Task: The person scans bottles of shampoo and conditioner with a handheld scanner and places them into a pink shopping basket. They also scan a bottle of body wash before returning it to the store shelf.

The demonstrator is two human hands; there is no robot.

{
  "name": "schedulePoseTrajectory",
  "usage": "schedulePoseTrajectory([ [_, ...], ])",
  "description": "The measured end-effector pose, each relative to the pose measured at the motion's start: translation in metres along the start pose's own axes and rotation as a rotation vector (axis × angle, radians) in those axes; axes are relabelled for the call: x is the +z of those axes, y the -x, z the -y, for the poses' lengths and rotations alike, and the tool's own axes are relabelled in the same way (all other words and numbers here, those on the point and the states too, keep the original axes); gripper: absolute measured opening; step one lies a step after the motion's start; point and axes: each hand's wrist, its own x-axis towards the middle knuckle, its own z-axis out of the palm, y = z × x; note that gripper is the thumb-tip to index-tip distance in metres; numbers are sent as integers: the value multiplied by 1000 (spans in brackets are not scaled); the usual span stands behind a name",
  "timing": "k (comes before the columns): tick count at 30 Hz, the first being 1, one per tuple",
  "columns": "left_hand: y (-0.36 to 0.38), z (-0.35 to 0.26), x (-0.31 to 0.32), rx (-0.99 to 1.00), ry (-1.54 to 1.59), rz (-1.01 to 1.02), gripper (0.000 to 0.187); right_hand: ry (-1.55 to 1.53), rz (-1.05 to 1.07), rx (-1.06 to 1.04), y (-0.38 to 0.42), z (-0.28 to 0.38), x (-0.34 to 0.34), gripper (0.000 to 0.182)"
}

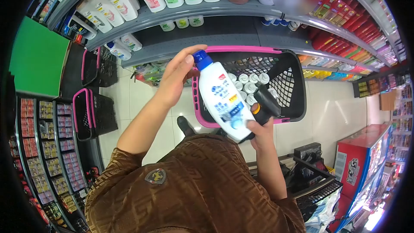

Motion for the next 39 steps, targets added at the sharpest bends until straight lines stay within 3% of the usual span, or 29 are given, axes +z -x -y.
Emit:
schedulePoseTrajectory([
  [2,1,9,2,-97,151,-291,34,303,1,-151,-3,1,7,70],
  [4,-3,13,-2,-164,286,-348,31,490,46,-332,-3,1,34,74],
  [7,-4,12,-8,-233,442,-453,40,488,118,-352,-8,-12,29,75],
  [9,0,3,-9,-25,342,-318,53,414,115,-287,-6,-6,28,68],
  [10,1,-2,-11,-32,341,-321,53,355,147,-178,-7,-3,23,64],
  [12,-4,-11,-17,39,552,-46,64,195,143,-1,-9,3,29,56],
  [13,-6,-10,-19,39,550,-46,64,193,144,-2,-9,4,31,56],
  [15,-7,-9,-22,132,826,226,72,101,166,66,-9,5,34,56],
  [16,-6,-12,-18,132,826,221,72,100,167,70,-9,4,35,56],
  [18,-9,-21,-10,26,704,-68,49,55,124,29,-11,3,36,55],
  [19,-10,-17,-13,25,704,-68,49,54,124,29,-12,3,38,55],
  [20,-11,-9,-21,-70,525,-185,41,132,107,-57,-13,5,40,56],
  [21,-11,-8,-23,-164,343,-298,38,210,89,-141,-13,6,41,56],
  [22,-9,-7,-20,-133,243,-329,47,240,84,-146,-15,4,38,59],
  [26,-6,1,-19,-27,265,-246,40,167,63,-87,-13,5,41,58],
  [28,-6,5,-20,131,517,11,36,-173,-12,60,-10,4,46,56],
  [31,-11,8,-23,128,639,139,37,-40,36,-9,-11,2,40,54],
  [35,-12,4,-22,133,647,112,37,268,2,-162,-2,-6,41,64],
  [37,-9,0,-23,47,457,4,33,237,6,-153,0,-7,46,64],
  [39,-8,7,-27,85,486,46,31,212,15,-166,1,-4,54,57],
])
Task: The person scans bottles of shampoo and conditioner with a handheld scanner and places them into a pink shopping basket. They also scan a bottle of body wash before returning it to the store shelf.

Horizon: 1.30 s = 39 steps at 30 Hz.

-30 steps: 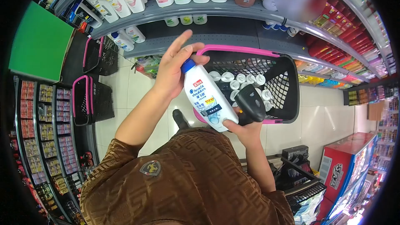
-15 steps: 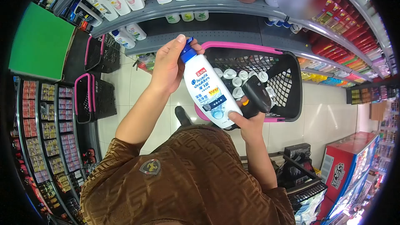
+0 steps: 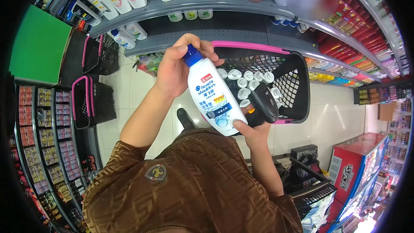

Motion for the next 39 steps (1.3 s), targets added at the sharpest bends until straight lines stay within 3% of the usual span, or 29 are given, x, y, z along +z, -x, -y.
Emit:
schedulePoseTrajectory([
  [5,4,-5,4,-15,13,12,29,39,58,-46,5,-13,-8,58],
  [7,6,-6,5,-32,-101,-123,29,108,68,-78,6,-15,-8,61],
  [8,7,-6,5,-32,-101,-126,29,283,82,-148,7,-14,-4,64],
  [10,6,-8,4,-120,-244,-373,29,457,100,-218,5,-13,-2,67],
  [12,6,-8,-2,-134,-212,-375,30,386,112,-183,3,-13,-2,71],
  [14,7,-10,-2,-147,-179,-374,34,265,42,-115,2,-15,-3,64],
  [17,11,-18,9,-109,-35,-280,43,115,133,-26,-6,2,-4,52],
  [19,10,-17,14,17,71,-186,51,59,149,-13,-11,3,-4,51],
  [23,11,-17,14,63,146,-140,47,103,167,-23,-7,4,-10,59],
  [25,10,-18,9,-16,-18,-329,45,264,134,-110,-4,4,-1,65],
  [28,10,-20,11,-96,-79,-477,43,410,186,-260,-4,6,6,54],
  [31,14,-22,13,-56,-117,-298,46,190,117,-112,-2,-3,-4,51],
  [32,15,-21,13,-54,-120,-303,46,159,192,-127,-7,-1,-13,54],
  [34,17,-16,9,21,189,-30,54,-24,193,-79,-14,3,-15,60],
  [35,16,-14,9,110,108,89,57,-29,197,-78,-16,4,-19,60],
  [36,15,-12,12,110,102,85,57,-92,196,-12,-17,4,-23,62],
  [38,18,-11,20,208,-228,-26,63,-161,205,59,-20,4,-23,64],
  [39,22,-18,23,146,-409,-47,73,-196,174,64,-21,6,-22,65],
])
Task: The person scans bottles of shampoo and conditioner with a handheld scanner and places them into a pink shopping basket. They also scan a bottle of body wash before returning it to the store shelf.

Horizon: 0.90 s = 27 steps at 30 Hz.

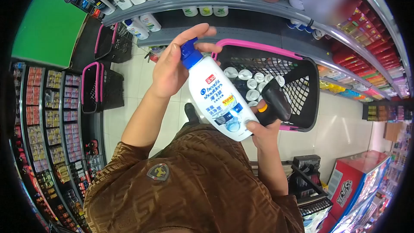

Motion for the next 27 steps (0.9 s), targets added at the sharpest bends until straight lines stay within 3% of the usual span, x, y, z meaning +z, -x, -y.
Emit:
schedulePoseTrajectory([
  [1,2,0,-9,0,-7,-10,73,-35,-30,0,-1,1,1,66],
  [3,4,5,-27,81,-486,74,74,7,10,15,-2,-3,-12,67],
  [4,7,7,-30,116,-619,23,68,102,22,-39,-4,-1,-9,66],
  [5,10,6,-33,112,-620,18,68,196,32,-93,-5,1,-7,65],
  [8,16,-5,-40,-82,-996,-81,62,407,51,-38,-4,2,0,59],
  [11,21,-16,-50,-164,-1053,-105,59,403,49,-67,-4,-12,11,58],
  [12,20,-21,-54,-156,-1049,-101,59,360,50,-100,-6,-16,16,55],
  [14,19,-34,-61,-313,-520,-106,56,352,41,-86,-10,-22,14,60],
  [18,16,-53,-87,-277,-310,50,56,182,-63,-59,-15,-27,43,66],
  [21,14,-51,-101,-235,-88,36,56,100,-90,-29,-17,-36,56,65],
  [25,10,-54,-113,-264,-63,33,55,137,-131,-61,-16,-43,75,64],
  [27,5,-57,-120,-326,-89,58,53,308,-165,-134,-14,-47,80,63],
])
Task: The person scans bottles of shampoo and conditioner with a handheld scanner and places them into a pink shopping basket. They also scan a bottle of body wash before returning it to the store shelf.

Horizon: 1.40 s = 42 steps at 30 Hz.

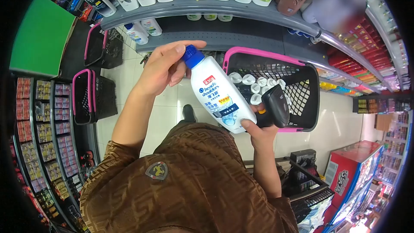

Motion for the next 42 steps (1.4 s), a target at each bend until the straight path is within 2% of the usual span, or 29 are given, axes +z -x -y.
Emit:
schedulePoseTrajectory([
  [4,-7,-1,-9,-102,-23,-8,52,56,-25,-48,2,1,10,63],
  [6,-11,5,-14,-15,-114,11,56,-170,-76,53,2,0,11,62],
  [7,-15,8,-10,-14,-114,16,56,-170,-79,50,2,0,9,62],
  [9,-21,14,-1,369,-49,-84,66,-248,-82,134,2,-1,5,61],
  [10,-19,14,0,370,-48,-86,66,-246,-80,134,2,-1,2,61],
  [12,-15,13,6,270,153,129,77,-299,-70,167,1,-2,-2,61],
  [15,-18,16,8,261,94,154,69,-345,-76,180,0,6,-4,61],
  [19,-24,35,7,275,18,51,60,-260,-24,179,0,9,-11,61],
  [21,-24,35,13,236,148,41,46,-206,46,162,-1,6,-14,60],
  [22,-23,34,15,237,143,34,46,-210,53,165,-1,3,-14,60],
  [24,-20,29,21,196,372,79,39,-240,40,176,-2,-1,-13,61],
  [28,-11,8,34,118,451,-17,46,-250,61,168,-3,5,-12,62],
  [30,-10,2,35,14,444,-82,57,-176,128,116,-3,9,-10,62],
  [34,-8,-1,36,-3,493,-193,55,-109,148,40,-5,3,-9,60],
  [37,-9,7,26,18,547,-88,55,-248,156,253,-13,-7,-21,60],
  [39,-10,17,23,181,835,232,57,-353,165,258,-18,-1,-14,59],
  [40,-9,19,26,177,837,234,57,-459,171,261,-19,4,-8,59],
  [42,-8,21,37,391,615,173,61,-448,172,252,-21,5,-7,59],
])
